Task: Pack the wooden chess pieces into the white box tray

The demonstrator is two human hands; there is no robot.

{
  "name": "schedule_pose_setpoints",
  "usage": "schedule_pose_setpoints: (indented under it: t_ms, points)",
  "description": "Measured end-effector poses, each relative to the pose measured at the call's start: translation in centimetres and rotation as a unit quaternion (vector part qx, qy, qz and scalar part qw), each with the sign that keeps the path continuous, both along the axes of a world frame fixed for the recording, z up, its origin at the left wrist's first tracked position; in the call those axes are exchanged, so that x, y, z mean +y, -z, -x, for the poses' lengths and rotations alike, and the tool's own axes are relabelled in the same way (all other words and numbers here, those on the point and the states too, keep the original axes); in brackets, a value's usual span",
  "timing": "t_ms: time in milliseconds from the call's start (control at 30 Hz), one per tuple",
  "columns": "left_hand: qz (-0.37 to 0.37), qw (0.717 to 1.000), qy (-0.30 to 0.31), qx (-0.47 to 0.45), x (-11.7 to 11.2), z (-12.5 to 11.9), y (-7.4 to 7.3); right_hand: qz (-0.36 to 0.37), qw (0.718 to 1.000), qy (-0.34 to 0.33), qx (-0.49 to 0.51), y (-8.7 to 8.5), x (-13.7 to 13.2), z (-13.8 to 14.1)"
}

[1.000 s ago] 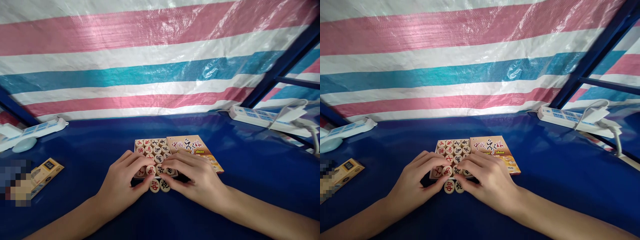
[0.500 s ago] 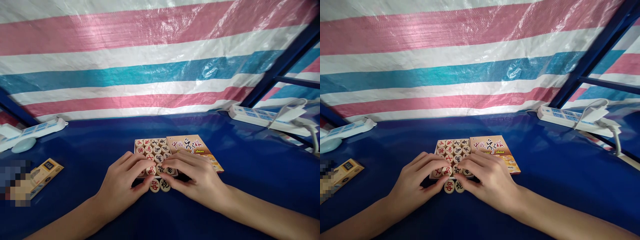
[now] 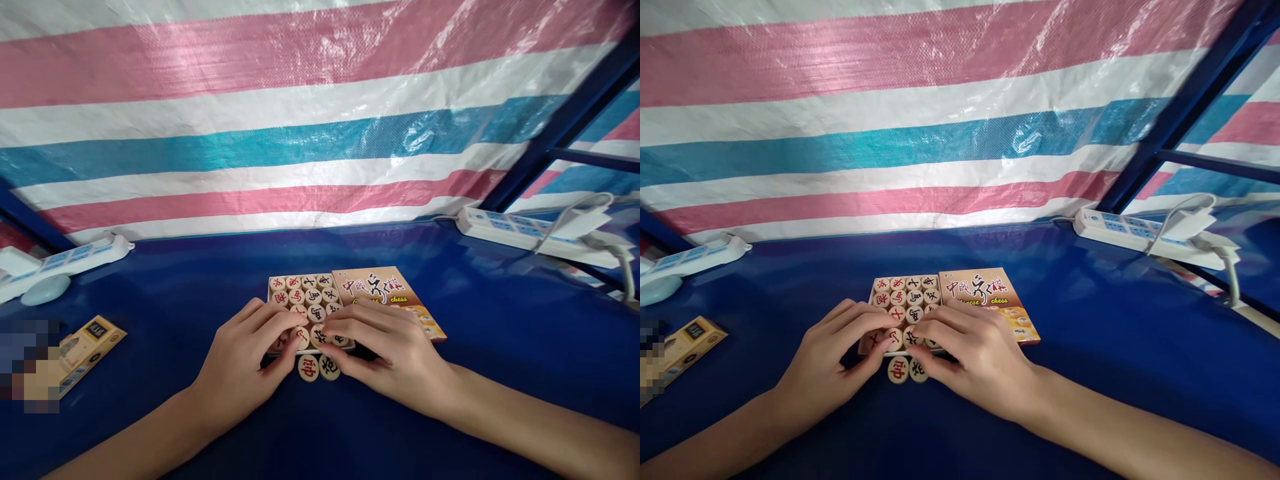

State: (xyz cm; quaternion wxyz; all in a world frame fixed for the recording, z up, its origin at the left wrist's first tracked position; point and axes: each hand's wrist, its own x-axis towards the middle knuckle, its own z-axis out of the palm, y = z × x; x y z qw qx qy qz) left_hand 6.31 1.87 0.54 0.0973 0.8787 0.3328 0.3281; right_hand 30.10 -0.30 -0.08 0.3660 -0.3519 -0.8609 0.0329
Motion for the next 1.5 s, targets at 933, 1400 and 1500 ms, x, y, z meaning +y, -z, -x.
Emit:
schedule_pose_setpoints:
  t_ms: [933,1400,1500]
  points:
    - [-0.039,0.997,0.053,-0.032,-0.3,1.2,-0.4,-0.112,0.991,-0.052,-0.042,-1.2,-0.3,-1.7]
    - [-0.12,0.973,0.175,0.089,-0.1,2.9,-0.2,-0.22,0.943,-0.176,-0.176,-0.7,-0.2,-3.5]
    - [-0.151,0.967,0.169,0.116,-0.1,3.1,-0.2,-0.199,0.944,-0.164,-0.204,-1.2,-0.4,-3.2]
